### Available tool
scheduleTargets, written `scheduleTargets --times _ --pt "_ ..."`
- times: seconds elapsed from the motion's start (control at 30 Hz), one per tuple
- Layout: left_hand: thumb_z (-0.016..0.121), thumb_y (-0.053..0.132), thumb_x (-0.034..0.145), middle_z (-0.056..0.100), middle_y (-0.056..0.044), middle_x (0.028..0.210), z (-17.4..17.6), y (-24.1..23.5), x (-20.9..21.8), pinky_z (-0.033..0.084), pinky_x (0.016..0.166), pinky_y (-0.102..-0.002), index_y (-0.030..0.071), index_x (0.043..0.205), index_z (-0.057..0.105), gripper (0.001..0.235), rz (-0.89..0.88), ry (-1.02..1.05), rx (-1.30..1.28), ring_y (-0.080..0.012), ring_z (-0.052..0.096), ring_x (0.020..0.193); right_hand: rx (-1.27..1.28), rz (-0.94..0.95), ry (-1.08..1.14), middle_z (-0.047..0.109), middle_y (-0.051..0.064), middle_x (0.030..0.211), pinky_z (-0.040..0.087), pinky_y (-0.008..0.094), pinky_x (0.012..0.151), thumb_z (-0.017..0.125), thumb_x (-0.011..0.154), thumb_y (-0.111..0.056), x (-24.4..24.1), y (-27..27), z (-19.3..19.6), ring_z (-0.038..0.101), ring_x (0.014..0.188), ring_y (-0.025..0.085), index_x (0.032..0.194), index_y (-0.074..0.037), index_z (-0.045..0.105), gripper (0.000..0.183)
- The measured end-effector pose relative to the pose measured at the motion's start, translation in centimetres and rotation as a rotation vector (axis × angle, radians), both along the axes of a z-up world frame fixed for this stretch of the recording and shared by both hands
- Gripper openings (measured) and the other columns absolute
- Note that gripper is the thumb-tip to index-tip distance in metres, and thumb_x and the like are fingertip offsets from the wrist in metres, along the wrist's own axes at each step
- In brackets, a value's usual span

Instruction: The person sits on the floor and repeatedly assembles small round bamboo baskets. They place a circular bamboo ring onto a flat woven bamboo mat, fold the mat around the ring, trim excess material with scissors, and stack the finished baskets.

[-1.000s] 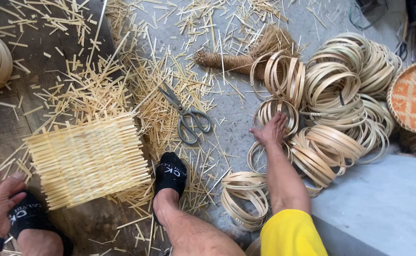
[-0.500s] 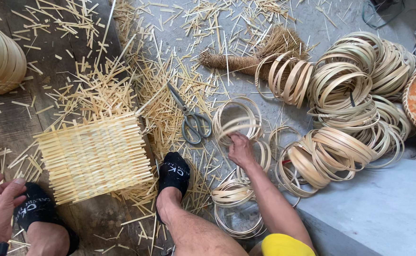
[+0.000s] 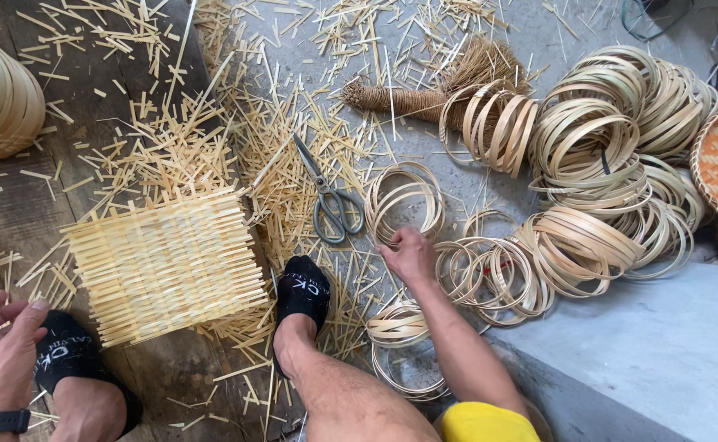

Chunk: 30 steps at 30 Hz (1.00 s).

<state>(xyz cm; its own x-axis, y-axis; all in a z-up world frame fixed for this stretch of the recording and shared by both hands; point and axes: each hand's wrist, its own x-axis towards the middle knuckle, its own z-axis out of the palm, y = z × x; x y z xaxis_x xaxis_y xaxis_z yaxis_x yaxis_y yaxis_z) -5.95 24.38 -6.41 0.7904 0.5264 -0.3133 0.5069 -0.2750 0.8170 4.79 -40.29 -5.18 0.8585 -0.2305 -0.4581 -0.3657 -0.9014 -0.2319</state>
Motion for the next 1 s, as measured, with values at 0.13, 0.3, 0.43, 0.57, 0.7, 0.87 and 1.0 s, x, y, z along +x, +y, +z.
scheduleTargets --times 0.13,0.3,0.43,0.57,0.7,0.87,1.0 --pt "0.075 0.011 0.108 0.061 -0.017 0.132 -1.6 1.5 -0.9 0.056 0.090 -0.027 -0.006 0.144 0.044 0.051 -0.009 -0.063 -0.026 -0.0170 0.064 0.113 -0.115 0.267 -0.161 0.070 0.013 0.091 0.053 0.044 0.078 0.074 0.086 -0.023 -1.6 -0.7 -4.7 0.066 0.079 0.025 0.090 -0.008 0.074 0.015" --pt "0.072 0.010 0.113 0.057 -0.012 0.128 -0.6 1.1 0.2 0.052 0.089 -0.026 -0.003 0.147 0.044 0.046 -0.013 -0.136 0.005 -0.0156 0.061 0.110 -0.196 0.389 -0.236 0.069 0.012 0.081 0.050 0.040 0.070 0.059 0.089 -0.009 -0.9 -2.0 -4.7 0.063 0.071 0.021 0.082 -0.005 0.068 0.012" --pt "0.061 0.011 0.118 0.062 -0.013 0.105 6.6 -3.4 2.5 0.048 0.077 -0.030 -0.005 0.123 0.056 0.017 -0.082 -0.070 0.368 -0.0212 0.058 0.092 -0.164 0.382 -0.324 0.070 0.012 0.081 0.050 0.037 0.063 0.061 0.094 -0.009 0.2 -1.0 4.7 0.063 0.066 0.021 0.095 -0.002 0.069 0.011" --pt "0.066 0.015 0.113 0.069 -0.010 0.110 15.5 -12.9 7.4 0.055 0.088 -0.028 0.002 0.126 0.065 0.018 -0.143 -0.439 0.062 -0.0152 0.064 0.098 0.389 0.498 -0.602 0.073 0.007 0.089 0.059 0.033 0.076 0.068 0.092 -0.010 1.3 3.5 17.4 0.070 0.080 0.020 0.099 -0.005 0.073 0.010" --pt "0.045 0.050 0.099 0.075 -0.019 0.114 22.7 -21.8 10.8 0.062 0.087 -0.042 0.000 0.128 0.063 0.061 -0.196 0.183 -0.880 -0.0275 0.075 0.102 0.657 0.919 -0.593 0.074 0.009 0.101 0.060 0.034 0.088 0.071 0.088 -0.004 2.3 9.3 27.8 0.072 0.098 0.022 0.103 -0.004 0.071 0.014" --pt "0.053 0.043 0.100 0.071 -0.008 0.086 26.8 -20.8 12.4 0.058 0.062 -0.026 -0.005 0.131 0.061 0.057 -0.242 0.132 -1.393 -0.0131 0.066 0.070 0.101 1.735 -0.580 0.068 0.017 0.107 0.055 0.042 0.096 0.076 0.082 -0.008 1.6 14.4 33.7 0.062 0.113 0.032 0.103 0.004 0.068 0.025" --pt "0.063 0.023 0.101 0.048 0.008 0.062 26.6 -19.3 9.8 0.033 0.040 -0.018 -0.002 0.128 0.066 0.037 -0.223 -0.076 -1.190 -0.0037 0.038 0.047 0.511 1.314 -0.619 0.062 0.020 0.123 0.053 0.039 0.104 0.068 0.070 0.009 2.5 16.3 34.4 0.059 0.122 0.034 0.112 0.001 0.067 0.043"
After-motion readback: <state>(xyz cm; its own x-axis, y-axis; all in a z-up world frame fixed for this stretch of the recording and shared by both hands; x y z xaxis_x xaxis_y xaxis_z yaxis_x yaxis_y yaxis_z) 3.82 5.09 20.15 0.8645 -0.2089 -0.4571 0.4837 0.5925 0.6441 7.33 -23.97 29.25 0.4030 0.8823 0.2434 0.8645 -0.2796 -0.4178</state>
